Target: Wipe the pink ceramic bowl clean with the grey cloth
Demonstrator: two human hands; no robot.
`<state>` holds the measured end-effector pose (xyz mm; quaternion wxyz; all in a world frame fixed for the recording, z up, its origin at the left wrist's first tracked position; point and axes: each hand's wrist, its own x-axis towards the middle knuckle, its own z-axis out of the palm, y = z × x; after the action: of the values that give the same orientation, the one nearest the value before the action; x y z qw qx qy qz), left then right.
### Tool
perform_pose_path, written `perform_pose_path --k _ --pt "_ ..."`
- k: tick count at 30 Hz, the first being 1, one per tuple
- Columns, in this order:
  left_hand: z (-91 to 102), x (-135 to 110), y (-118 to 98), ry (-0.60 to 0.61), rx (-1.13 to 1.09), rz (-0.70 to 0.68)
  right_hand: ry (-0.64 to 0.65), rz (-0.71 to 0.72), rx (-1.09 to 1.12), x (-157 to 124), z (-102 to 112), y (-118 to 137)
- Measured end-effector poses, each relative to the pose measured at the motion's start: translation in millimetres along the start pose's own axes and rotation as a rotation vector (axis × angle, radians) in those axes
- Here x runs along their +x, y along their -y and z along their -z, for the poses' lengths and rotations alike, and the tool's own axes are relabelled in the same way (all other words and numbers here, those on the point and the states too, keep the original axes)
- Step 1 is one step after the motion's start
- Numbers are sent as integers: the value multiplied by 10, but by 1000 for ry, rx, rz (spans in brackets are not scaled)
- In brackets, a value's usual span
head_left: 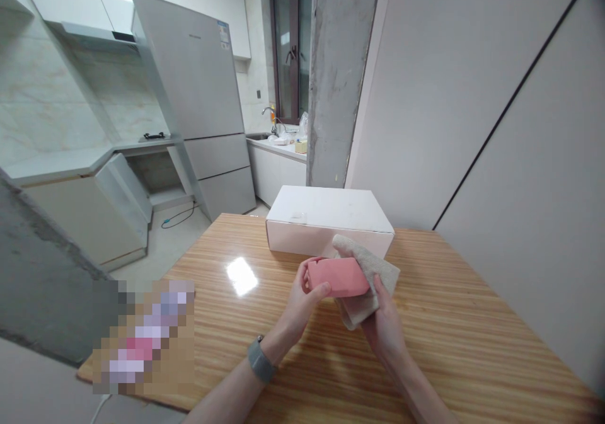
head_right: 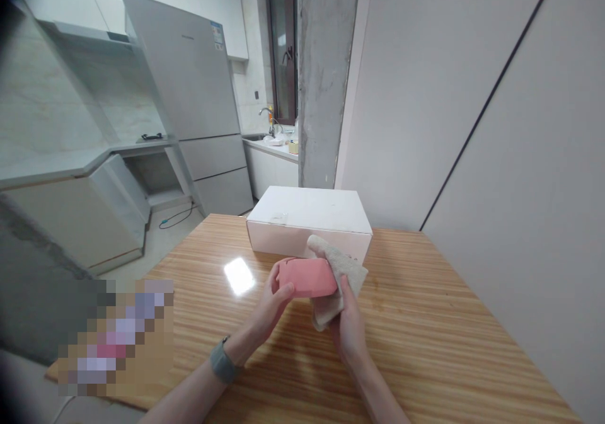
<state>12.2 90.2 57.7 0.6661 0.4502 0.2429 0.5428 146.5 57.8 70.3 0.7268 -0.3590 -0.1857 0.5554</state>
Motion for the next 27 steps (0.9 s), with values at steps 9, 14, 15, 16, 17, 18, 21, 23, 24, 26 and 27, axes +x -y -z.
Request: perform_pose_path --k 9,14,15,16,17,18,21,23,24,26,27 --pt "11 2 -101 -171 862 -469 -121 294 -488 -261 57 -170" --pt "93 8 -60 -138 1232 -693 120 508 -654 -787 -111 -643" --pt "110 1 -48 -112 1276 -720 150 526 -706 -876 -166 -749" --pt "125 -4 -32 -82 1321 -744 124 538 -742 -950 -228 -846" --pt "137 -5 -10 -59 1370 -776 86 546 -787 -1008 -295 -928" --pt "145 -1 18 -49 1424 -822 46 562 -852 -1050 -360 -993" --pt "132 31 104 -80 1578 -1018 -27 616 -932 -1095 -504 -1100" --pt "102 42 128 -86 1630 -1098 -60 622 -918 -1088 -529 -1131" --pt "85 39 126 -70 1648 -1110 -75 616 -908 -1081 -523 -1146" --pt "56 22 108 -37 1680 -1118 -100 604 -906 -1069 -486 -1180" --pt "45 11 98 -22 1694 -1125 -108 604 -913 -1067 -465 -1198"
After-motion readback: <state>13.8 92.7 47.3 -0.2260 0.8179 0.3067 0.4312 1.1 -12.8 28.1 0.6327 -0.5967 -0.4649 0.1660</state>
